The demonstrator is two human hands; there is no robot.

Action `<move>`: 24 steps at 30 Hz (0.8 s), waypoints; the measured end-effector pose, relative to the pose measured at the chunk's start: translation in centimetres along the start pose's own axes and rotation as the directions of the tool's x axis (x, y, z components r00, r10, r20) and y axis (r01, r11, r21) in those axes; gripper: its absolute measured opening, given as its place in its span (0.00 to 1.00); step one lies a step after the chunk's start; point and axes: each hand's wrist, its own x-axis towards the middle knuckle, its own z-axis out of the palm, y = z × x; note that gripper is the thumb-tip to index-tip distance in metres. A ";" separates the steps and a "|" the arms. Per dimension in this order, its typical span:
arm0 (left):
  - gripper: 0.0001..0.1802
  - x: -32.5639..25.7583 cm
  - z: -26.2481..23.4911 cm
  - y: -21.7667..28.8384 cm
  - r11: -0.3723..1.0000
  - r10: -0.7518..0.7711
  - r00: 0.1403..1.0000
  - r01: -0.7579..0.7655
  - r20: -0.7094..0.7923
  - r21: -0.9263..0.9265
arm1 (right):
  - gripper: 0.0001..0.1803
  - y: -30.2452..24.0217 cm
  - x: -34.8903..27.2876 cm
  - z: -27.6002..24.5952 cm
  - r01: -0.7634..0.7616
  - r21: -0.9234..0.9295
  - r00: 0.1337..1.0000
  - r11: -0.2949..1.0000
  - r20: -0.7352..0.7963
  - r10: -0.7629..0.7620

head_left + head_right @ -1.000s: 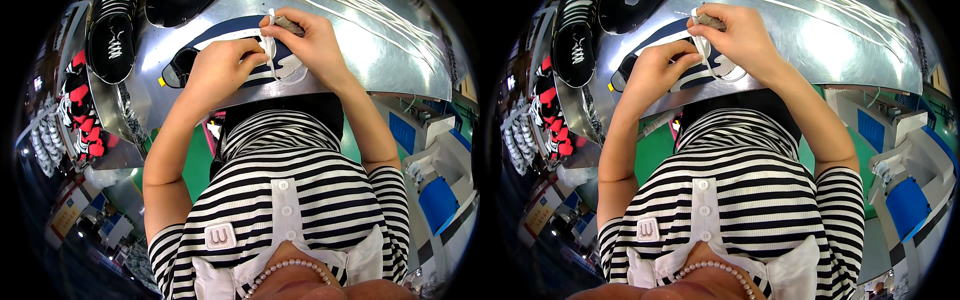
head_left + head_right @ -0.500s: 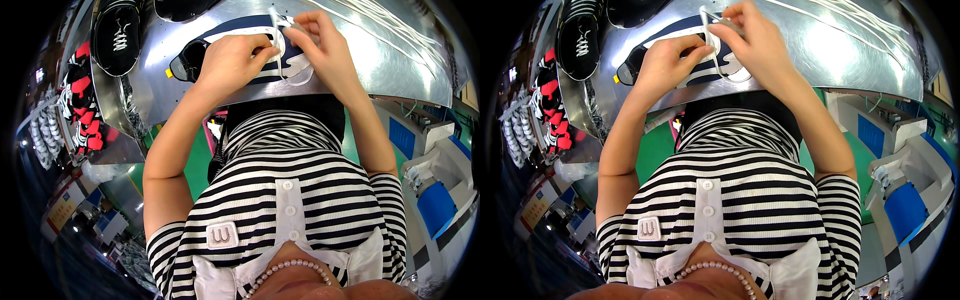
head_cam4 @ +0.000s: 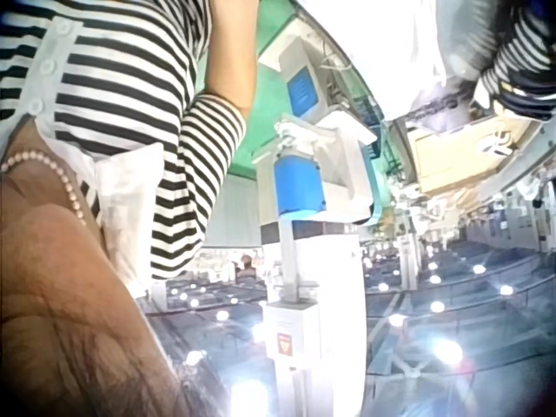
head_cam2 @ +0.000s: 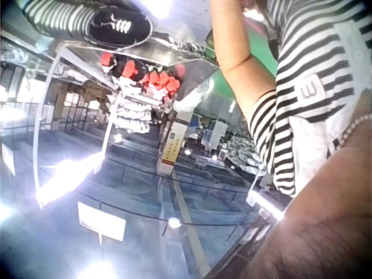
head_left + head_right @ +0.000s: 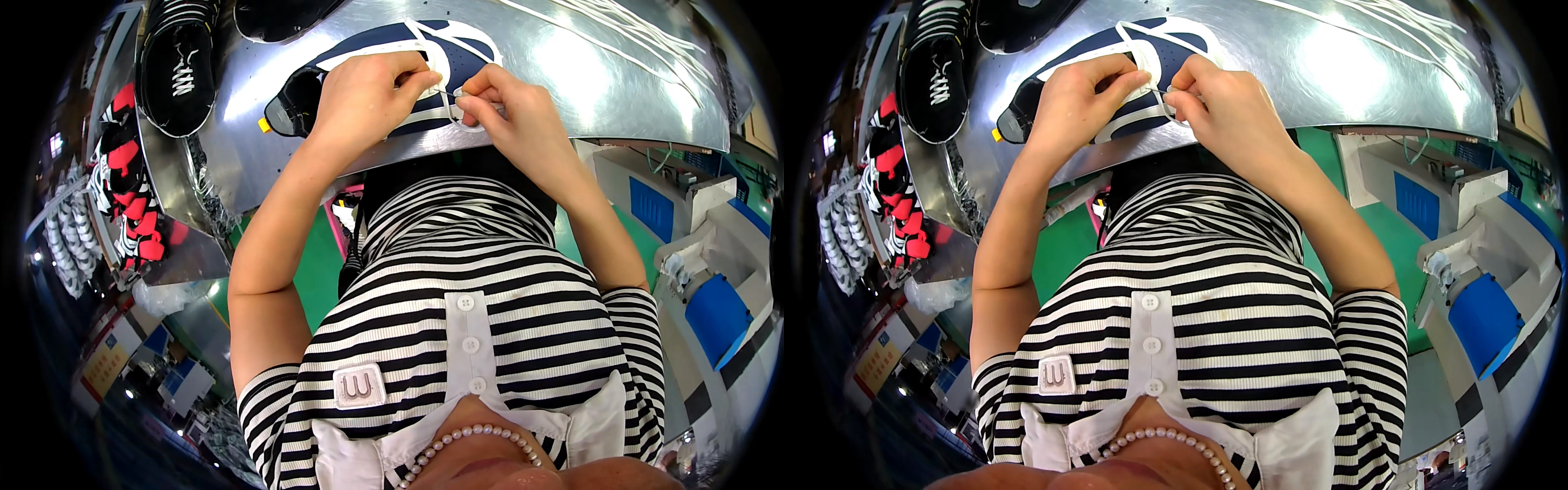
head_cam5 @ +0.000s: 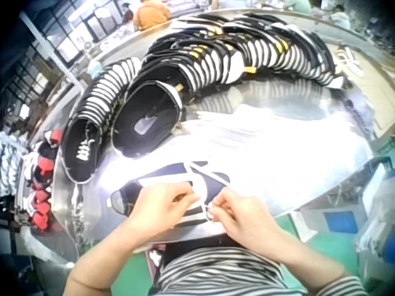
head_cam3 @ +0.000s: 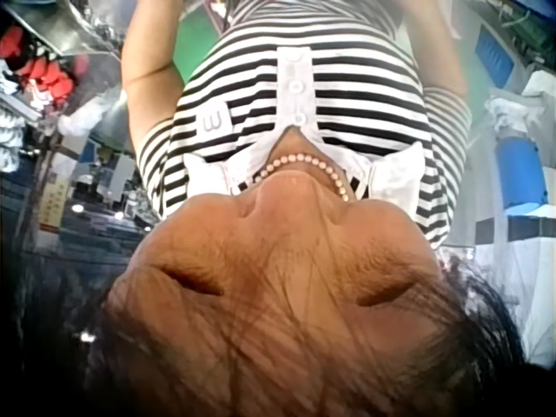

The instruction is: The person laces several shoes by hand, picking up one shoe at a time, threading white laces through the eyelets, and placing the finished shoes onto a large stack on the workstation.

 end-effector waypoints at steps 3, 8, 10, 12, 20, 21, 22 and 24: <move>0.15 -0.2 0.4 -0.2 0.998 0.043 0.999 -0.042 -0.031 0.041 | 0.07 -0.4 -0.5 -0.2 -0.004 -0.051 1.000 0.999 -0.010 0.003; 0.14 0.0 -0.2 0.4 0.995 -0.038 0.997 0.032 0.064 0.096 | 0.07 -0.5 -0.3 -0.2 -0.036 -0.018 0.999 0.999 0.010 0.036; 0.13 -0.1 0.0 0.0 0.999 0.034 0.998 -0.036 0.053 0.023 | 0.07 -0.2 -0.1 -0.1 -0.012 -0.065 1.000 0.998 0.013 0.013; 0.13 -0.6 0.7 -1.1 0.973 0.201 0.979 -0.203 -0.030 -0.111 | 0.08 0.2 -0.1 0.0 0.044 -0.170 0.999 0.984 0.016 -0.042; 0.13 -1.9 0.8 -0.5 0.938 0.335 0.939 -0.326 -0.076 0.116 | 0.09 -0.6 1.0 3.0 0.028 -0.448 0.999 0.894 -0.016 -0.040; 0.13 -2.3 0.5 -0.6 0.940 0.328 0.942 -0.319 -0.067 0.122 | 0.09 -0.7 0.8 2.6 0.055 -0.405 0.998 0.913 -0.013 -0.065; 0.13 -2.7 0.1 -0.7 0.942 0.320 0.946 -0.311 -0.057 0.128 | 0.08 -0.5 -0.3 1.4 0.122 -0.280 0.992 0.952 0.025 -0.120; 0.12 -4.0 -0.7 -1.3 0.905 0.392 0.915 -0.365 -0.098 0.218 | 0.08 -2.6 -2.0 -2.1 0.035 -0.251 0.999 0.967 0.031 -0.028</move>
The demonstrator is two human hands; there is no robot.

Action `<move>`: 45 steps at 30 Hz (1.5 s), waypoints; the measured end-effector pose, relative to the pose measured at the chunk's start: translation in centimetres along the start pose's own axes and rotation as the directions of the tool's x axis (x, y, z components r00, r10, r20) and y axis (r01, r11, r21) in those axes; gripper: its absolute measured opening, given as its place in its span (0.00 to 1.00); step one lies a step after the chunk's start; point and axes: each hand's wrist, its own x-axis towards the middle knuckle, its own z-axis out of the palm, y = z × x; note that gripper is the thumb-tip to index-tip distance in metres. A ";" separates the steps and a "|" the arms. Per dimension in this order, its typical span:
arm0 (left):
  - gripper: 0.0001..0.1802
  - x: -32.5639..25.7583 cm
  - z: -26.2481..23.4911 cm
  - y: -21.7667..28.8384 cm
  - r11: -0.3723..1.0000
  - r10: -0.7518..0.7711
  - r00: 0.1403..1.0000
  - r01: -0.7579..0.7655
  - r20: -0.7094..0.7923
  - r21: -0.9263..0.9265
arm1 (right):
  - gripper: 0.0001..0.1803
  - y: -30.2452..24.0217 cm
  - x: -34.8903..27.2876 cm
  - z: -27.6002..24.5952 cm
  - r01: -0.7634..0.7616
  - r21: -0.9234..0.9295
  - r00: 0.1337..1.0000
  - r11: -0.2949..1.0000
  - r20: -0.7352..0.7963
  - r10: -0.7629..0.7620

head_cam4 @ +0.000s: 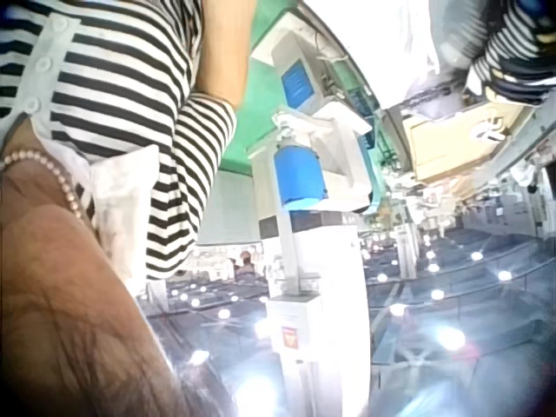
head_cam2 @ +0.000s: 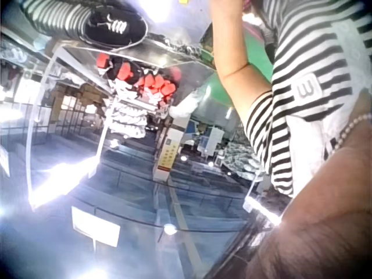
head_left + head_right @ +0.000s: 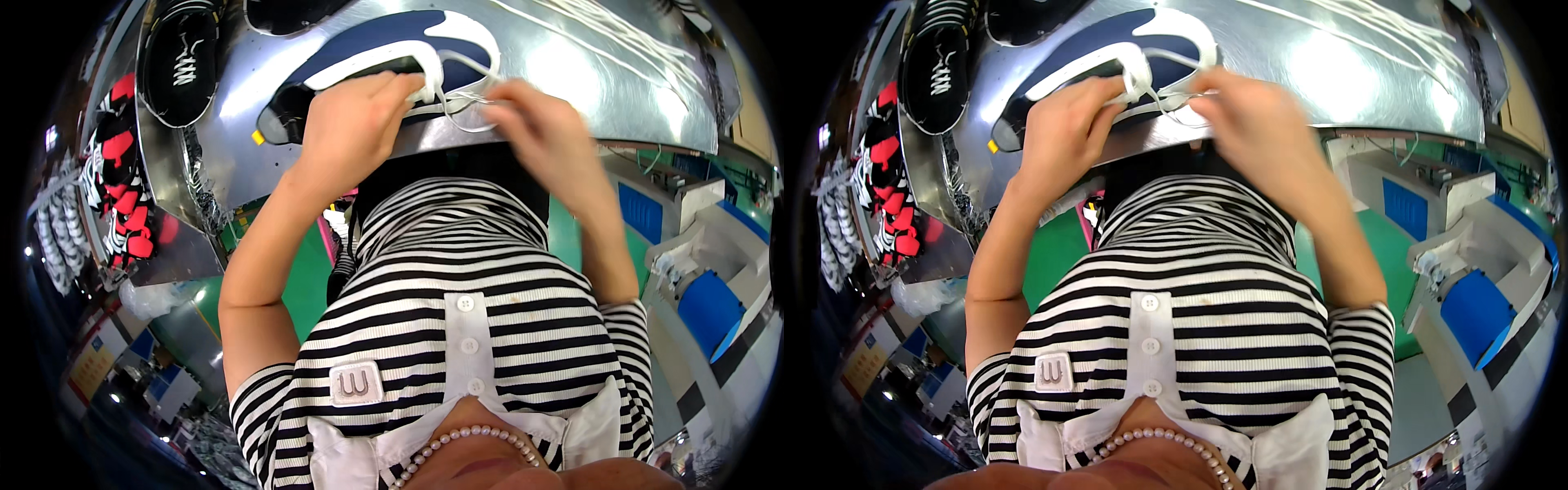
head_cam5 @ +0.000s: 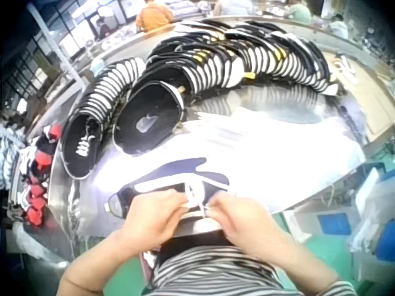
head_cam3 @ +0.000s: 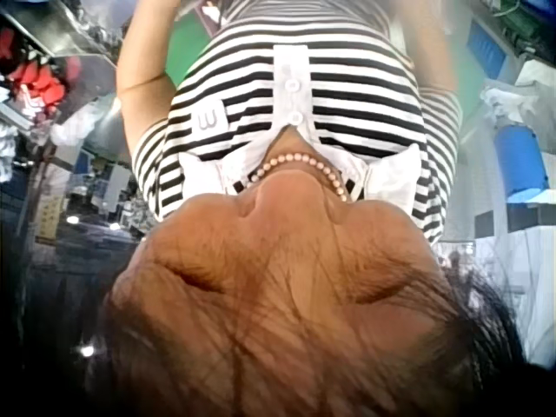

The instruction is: The person laces several shoes by hand, picking up one shoe at a time, threading white laces through the eyelets, and placing the finished shoes onto a large stack on the workstation.

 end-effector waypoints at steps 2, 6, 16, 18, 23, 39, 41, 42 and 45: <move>0.12 -1.6 0.0 -1.1 0.994 0.101 0.992 -0.097 -0.082 0.050 | 0.10 0.5 0.4 -3.4 -0.335 0.250 0.933 0.908 -0.049 0.357; 0.11 -0.3 0.9 -0.2 0.976 0.215 0.964 -0.210 -0.158 0.052 | 0.21 2.8 4.9 -1.7 -0.286 0.545 0.948 0.788 0.040 0.316; 0.25 3.1 -1.1 -2.7 0.297 -0.304 0.592 0.803 0.746 -0.516 | 0.24 2.6 6.5 2.9 -0.128 0.466 0.939 0.876 -0.227 0.258; 0.15 3.3 0.1 -3.7 0.146 -0.233 0.613 0.789 0.755 -0.596 | 0.24 3.0 6.4 2.8 -0.172 0.436 0.931 0.883 -0.221 0.291; 0.11 2.0 2.1 -5.7 0.905 -0.343 0.939 0.338 0.026 -0.259 | 0.24 2.4 6.5 2.3 -0.244 0.460 0.907 0.854 -0.204 0.369; 0.05 -5.1 -7.4 -11.1 0.908 -0.303 0.788 0.409 -0.537 0.088 | 0.25 4.4 4.8 -0.7 -0.235 0.592 0.896 0.771 -0.175 0.407; 0.06 -11.5 -11.1 -16.7 0.756 -0.451 0.684 0.634 -0.573 0.162 | 0.25 5.0 4.2 -1.9 -0.260 0.610 0.878 0.749 -0.173 0.446; 0.07 -14.8 -12.4 -17.7 0.626 -0.505 0.627 0.739 -0.592 0.249 | 0.25 5.1 4.3 -1.8 -0.267 0.629 0.882 0.731 -0.146 0.448; 0.08 -13.7 -9.2 -16.2 0.759 -0.476 0.655 0.643 -0.587 0.101 | 0.24 6.4 4.0 -1.0 -0.300 0.524 0.878 0.797 -0.175 0.445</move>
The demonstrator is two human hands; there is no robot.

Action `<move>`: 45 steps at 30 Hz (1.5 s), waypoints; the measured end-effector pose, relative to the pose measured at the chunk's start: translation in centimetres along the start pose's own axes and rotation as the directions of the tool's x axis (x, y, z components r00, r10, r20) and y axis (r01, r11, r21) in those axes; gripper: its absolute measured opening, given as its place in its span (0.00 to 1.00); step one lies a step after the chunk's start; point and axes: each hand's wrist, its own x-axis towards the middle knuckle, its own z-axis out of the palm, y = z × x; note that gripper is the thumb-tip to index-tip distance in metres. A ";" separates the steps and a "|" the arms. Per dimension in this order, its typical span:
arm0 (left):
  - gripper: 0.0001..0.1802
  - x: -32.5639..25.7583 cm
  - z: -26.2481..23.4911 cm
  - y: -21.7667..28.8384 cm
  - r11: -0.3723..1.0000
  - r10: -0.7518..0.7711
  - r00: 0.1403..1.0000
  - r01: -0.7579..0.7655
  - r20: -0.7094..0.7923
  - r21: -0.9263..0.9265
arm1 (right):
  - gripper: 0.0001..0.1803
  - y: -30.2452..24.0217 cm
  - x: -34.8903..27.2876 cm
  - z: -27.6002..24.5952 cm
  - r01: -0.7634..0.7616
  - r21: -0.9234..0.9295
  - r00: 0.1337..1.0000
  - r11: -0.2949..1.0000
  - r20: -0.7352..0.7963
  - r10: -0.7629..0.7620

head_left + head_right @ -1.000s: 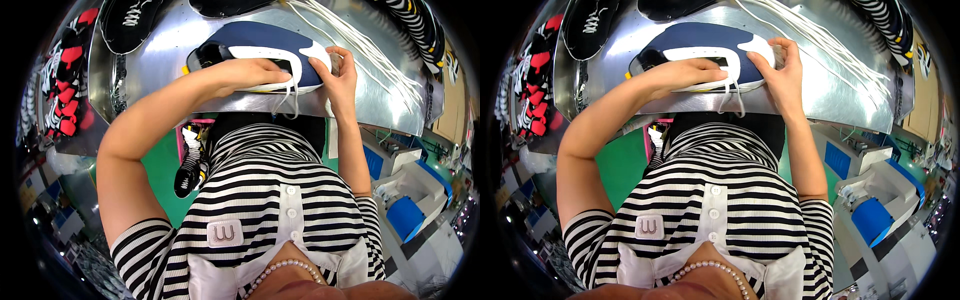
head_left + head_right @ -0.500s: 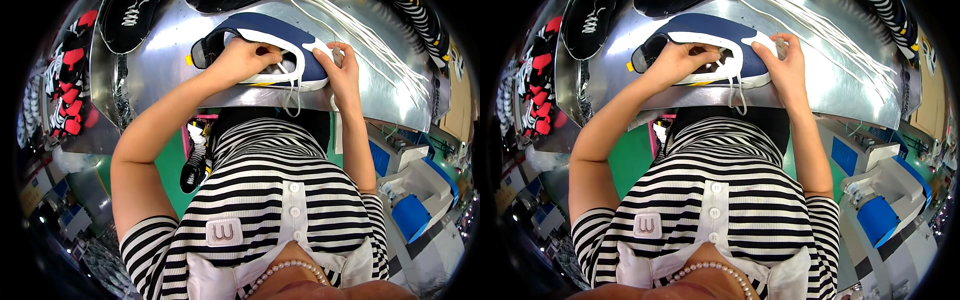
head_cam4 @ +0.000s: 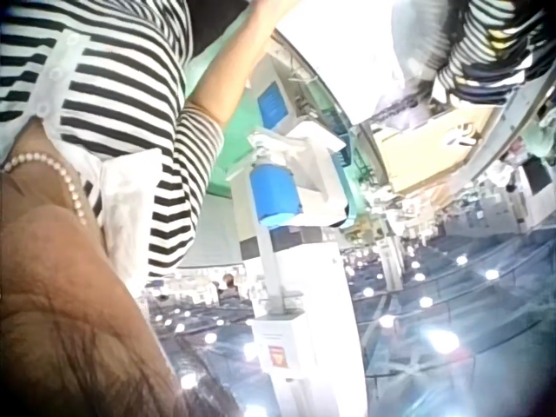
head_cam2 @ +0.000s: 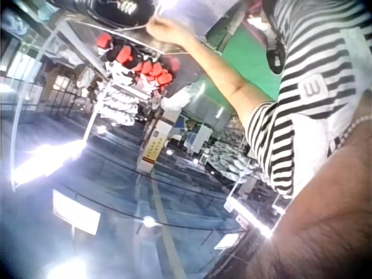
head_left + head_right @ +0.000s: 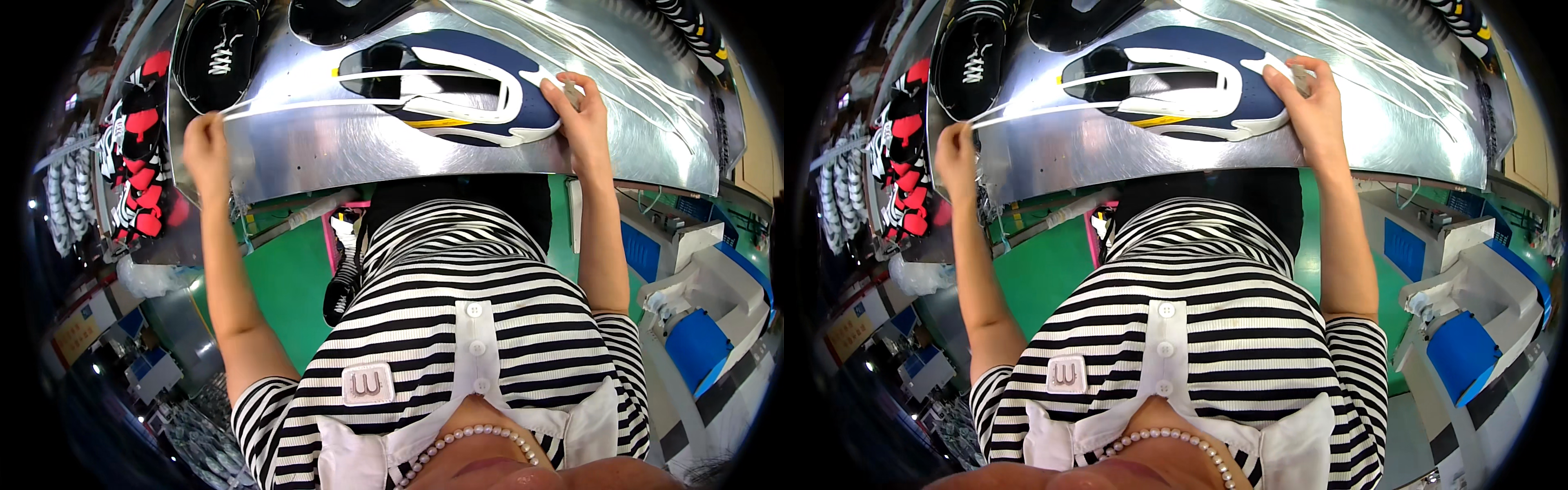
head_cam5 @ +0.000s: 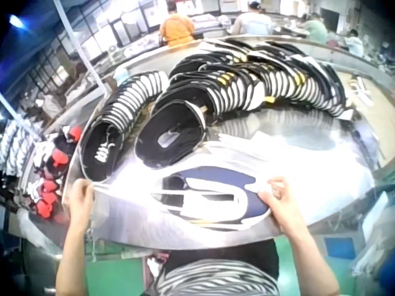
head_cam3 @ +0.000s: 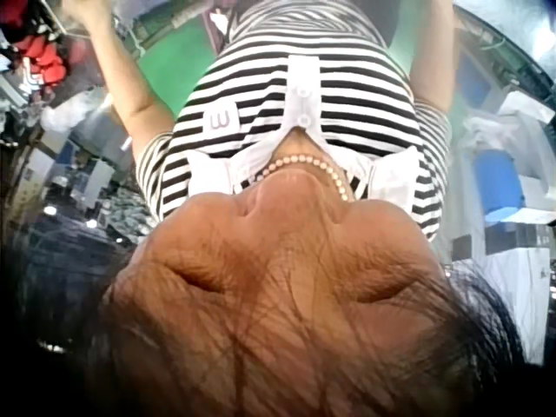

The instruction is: The person laces several shoes by hand, picking up one shoe at a time, threading white laces through the eyelets, and placing the finished shoes onto a large stack on the workstation.

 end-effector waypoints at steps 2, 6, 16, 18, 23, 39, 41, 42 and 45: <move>0.05 -0.2 1.2 11.5 0.839 0.052 0.971 0.085 0.235 -0.537 | 0.26 0.3 0.5 0.5 0.144 -0.313 0.988 0.939 -0.011 -0.155; 0.03 0.7 0.2 23.5 0.438 0.722 0.662 -0.214 0.200 -0.873 | 0.29 -0.1 0.7 0.2 0.288 -0.732 0.905 0.617 -0.003 -0.426; 0.04 1.2 7.0 26.4 0.584 0.557 0.825 -0.307 0.096 -0.751 | 0.11 -3.2 -1.0 0.1 0.370 0.020 0.924 0.929 0.096 -0.370; 0.04 1.2 8.1 27.3 0.565 0.589 0.807 -0.376 0.040 -0.734 | 0.08 -3.8 -0.8 1.8 0.416 0.101 0.878 0.904 0.212 -0.428; 0.03 1.3 8.8 26.7 0.592 0.470 0.858 -0.132 0.208 -0.795 | 0.08 -3.8 -0.7 4.0 0.126 0.363 0.938 0.923 0.259 -0.230; 0.21 -0.9 7.7 24.1 0.824 0.231 0.668 0.251 0.707 -0.507 | 0.13 -2.5 -0.2 3.2 0.003 0.157 0.986 0.988 0.166 -0.029; 0.33 0.9 9.3 23.4 0.542 0.160 0.172 0.807 0.972 -0.233 | 0.17 -1.8 -0.1 3.8 0.016 0.064 0.992 0.998 0.124 -0.023; 0.32 1.0 9.7 24.0 0.485 0.175 0.140 0.849 0.975 -0.209 | 0.18 -1.4 0.0 4.2 0.058 -0.026 0.995 0.998 0.083 -0.056; 0.27 0.2 10.5 25.9 0.515 0.032 0.166 0.842 0.986 -0.159 | 0.21 -1.3 -0.1 4.3 0.089 -0.134 0.995 0.987 0.051 -0.083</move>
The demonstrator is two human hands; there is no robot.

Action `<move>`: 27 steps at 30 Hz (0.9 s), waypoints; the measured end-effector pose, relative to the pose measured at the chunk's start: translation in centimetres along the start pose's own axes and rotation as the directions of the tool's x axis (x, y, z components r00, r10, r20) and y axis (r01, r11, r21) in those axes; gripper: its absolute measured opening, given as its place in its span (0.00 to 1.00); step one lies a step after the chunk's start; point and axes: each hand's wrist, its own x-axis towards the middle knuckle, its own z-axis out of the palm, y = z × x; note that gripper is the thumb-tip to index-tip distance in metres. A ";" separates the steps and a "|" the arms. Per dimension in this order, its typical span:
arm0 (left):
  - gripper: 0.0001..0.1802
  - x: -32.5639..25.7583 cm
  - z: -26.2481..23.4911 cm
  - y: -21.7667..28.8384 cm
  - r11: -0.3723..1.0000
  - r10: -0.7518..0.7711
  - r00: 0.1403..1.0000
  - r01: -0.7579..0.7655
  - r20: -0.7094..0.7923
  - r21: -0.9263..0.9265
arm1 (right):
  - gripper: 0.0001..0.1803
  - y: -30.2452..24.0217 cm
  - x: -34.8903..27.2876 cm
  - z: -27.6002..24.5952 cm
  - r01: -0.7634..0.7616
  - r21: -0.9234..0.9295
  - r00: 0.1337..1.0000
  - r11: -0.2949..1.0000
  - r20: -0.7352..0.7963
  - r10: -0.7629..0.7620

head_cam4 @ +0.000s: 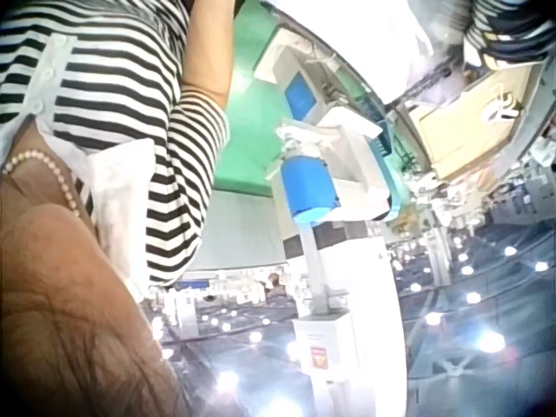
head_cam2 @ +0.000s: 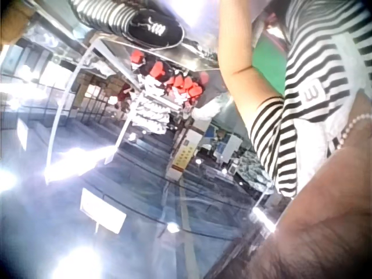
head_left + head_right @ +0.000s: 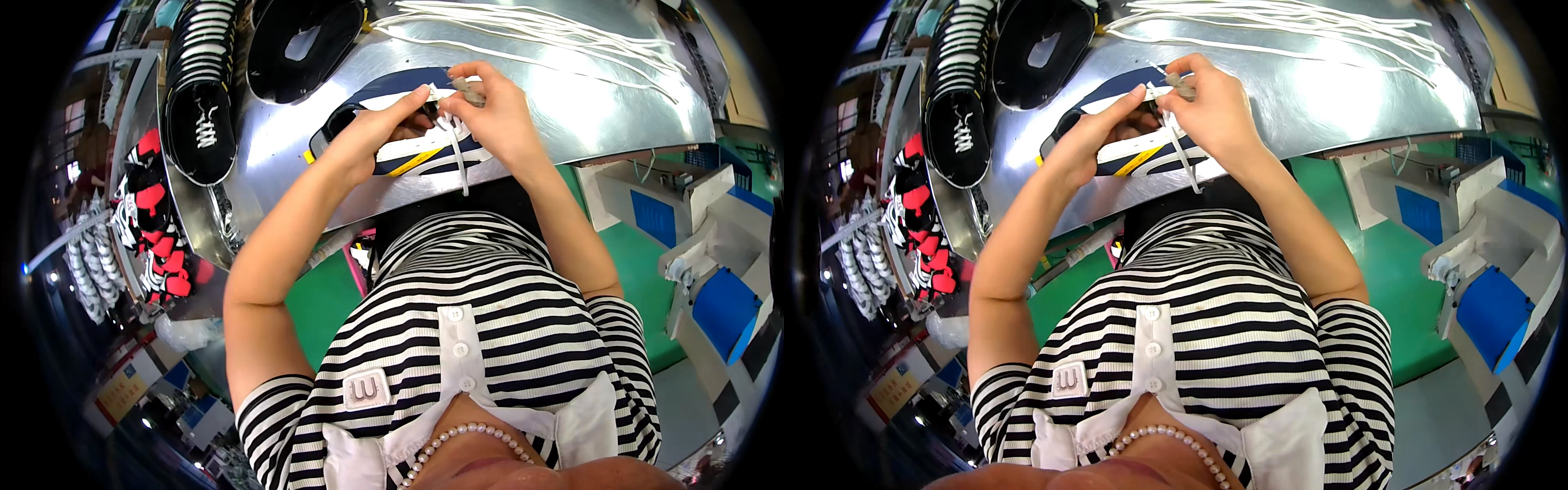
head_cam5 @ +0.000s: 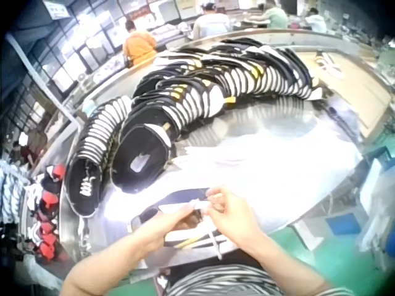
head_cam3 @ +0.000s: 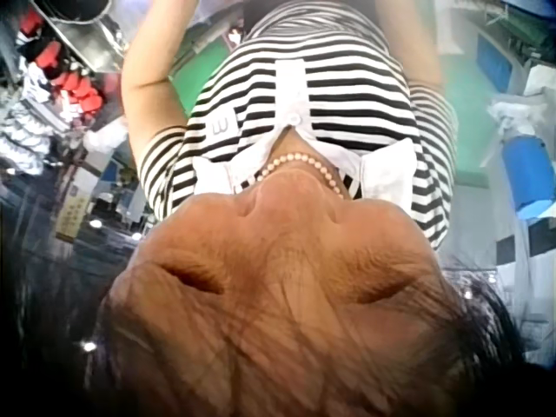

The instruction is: The person laces several shoes by hand, picking up one shoe at a time, threading white laces through the eyelets, and placing the finished shoes onto a large stack on the workstation.

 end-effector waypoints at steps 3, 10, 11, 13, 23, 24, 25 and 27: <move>0.18 -0.3 1.4 -0.3 0.983 0.180 0.968 -0.170 -0.176 0.071 | 0.22 0.3 -0.1 0.2 0.018 -0.074 0.999 0.997 0.033 -0.015; 0.13 0.1 2.6 -2.5 0.822 0.566 0.770 -0.501 -0.294 0.270 | 0.17 -0.2 -0.9 -0.2 0.192 -0.214 0.981 0.958 0.022 -0.192; 0.12 0.1 2.5 -2.6 0.817 0.574 0.762 -0.510 -0.298 0.269 | 0.16 -0.3 -1.4 -0.4 0.228 -0.191 0.973 0.955 0.005 -0.231; 0.13 0.0 2.6 -2.5 0.807 0.587 0.750 -0.511 -0.306 0.296 | 0.13 -0.6 -2.0 -1.0 0.254 -0.144 0.967 0.956 0.019 -0.254; 0.09 -0.3 2.7 -2.5 0.842 0.536 0.799 -0.488 -0.272 0.229 | 0.08 -1.4 -0.9 -2.4 0.279 -0.360 0.951 0.890 0.229 -0.205; 0.08 -0.5 2.7 -2.6 0.837 0.544 0.796 -0.491 -0.265 0.242 | 0.08 -1.8 -0.7 -2.4 0.276 -0.398 0.950 0.875 0.254 -0.184; 0.08 -0.7 2.7 -2.7 0.831 0.551 0.793 -0.494 -0.259 0.254 | 0.08 -2.2 -0.4 -2.3 0.277 -0.451 0.945 0.849 0.287 -0.156; 0.09 -1.1 2.9 -3.5 0.768 0.638 0.737 -0.589 -0.221 0.251 | 0.07 -3.3 -0.1 -1.5 0.281 -0.553 0.933 0.784 0.347 -0.090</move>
